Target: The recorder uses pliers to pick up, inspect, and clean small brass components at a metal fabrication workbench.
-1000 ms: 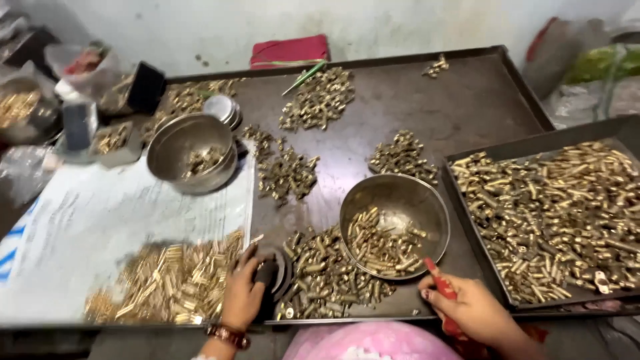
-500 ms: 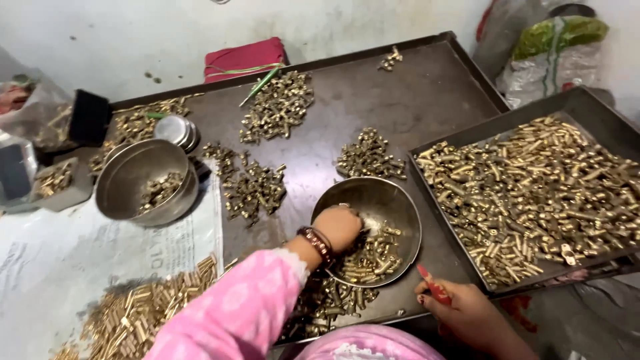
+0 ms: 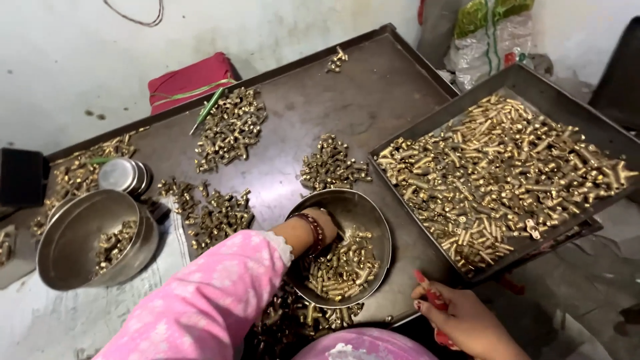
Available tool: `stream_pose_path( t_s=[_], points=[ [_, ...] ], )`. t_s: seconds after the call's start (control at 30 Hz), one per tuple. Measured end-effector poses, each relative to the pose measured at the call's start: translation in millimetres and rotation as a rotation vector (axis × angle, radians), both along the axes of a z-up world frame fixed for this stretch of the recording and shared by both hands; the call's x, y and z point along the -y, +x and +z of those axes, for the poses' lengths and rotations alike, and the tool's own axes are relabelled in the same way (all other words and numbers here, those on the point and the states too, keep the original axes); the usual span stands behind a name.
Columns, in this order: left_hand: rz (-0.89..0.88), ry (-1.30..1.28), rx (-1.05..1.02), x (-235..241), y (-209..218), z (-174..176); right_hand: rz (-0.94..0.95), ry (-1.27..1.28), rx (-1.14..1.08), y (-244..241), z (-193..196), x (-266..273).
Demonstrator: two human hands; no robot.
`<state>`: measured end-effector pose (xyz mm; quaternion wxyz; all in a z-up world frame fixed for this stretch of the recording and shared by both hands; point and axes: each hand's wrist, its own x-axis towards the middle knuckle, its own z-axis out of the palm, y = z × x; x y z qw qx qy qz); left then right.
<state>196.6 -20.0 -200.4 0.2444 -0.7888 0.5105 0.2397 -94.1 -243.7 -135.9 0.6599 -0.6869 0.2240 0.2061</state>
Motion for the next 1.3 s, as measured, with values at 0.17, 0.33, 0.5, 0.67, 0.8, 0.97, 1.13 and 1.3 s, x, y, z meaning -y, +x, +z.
stream_pose_path(
  t_s=[0.17, 0.33, 0.5, 0.67, 0.8, 0.97, 1.13, 1.3],
  points=[
    [0.052, -0.013, -0.014, -16.2, -5.9, 11.0, 0.063, -0.189, -0.007, 3.5, 6.3, -8.9],
    [0.42, -0.151, -0.007, -21.0, 8.4, -41.4, 0.175, -0.102, 0.187, 3.1, 0.0, -12.7],
    [0.558, -0.262, 0.022, -20.8, -4.5, -28.0, 0.255, -0.24, 0.255, 0.5, 3.6, -8.3],
    [0.487, -0.204, 0.079, -21.3, -46.3, 62.0, 0.234, -0.266, 0.2, -6.1, 39.1, -11.5],
    [0.384, -0.895, -0.249, -33.9, -107.6, 147.2, 0.233, -0.443, 0.17, 0.9, 69.7, -16.4],
    [0.34, -1.155, -0.587, -39.8, -158.2, 197.6, 0.425, -0.71, 0.36, 7.0, 97.3, -26.5],
    [0.282, -1.209, -0.606, -42.9, -179.3, 204.4, 0.55, -0.661, 0.449, 7.9, 122.2, -35.0],
    [0.754, -1.768, -1.113, -0.7, -206.2, 216.9, 0.447, -0.826, 0.801, 16.2, 78.9, -70.2]
  ],
)
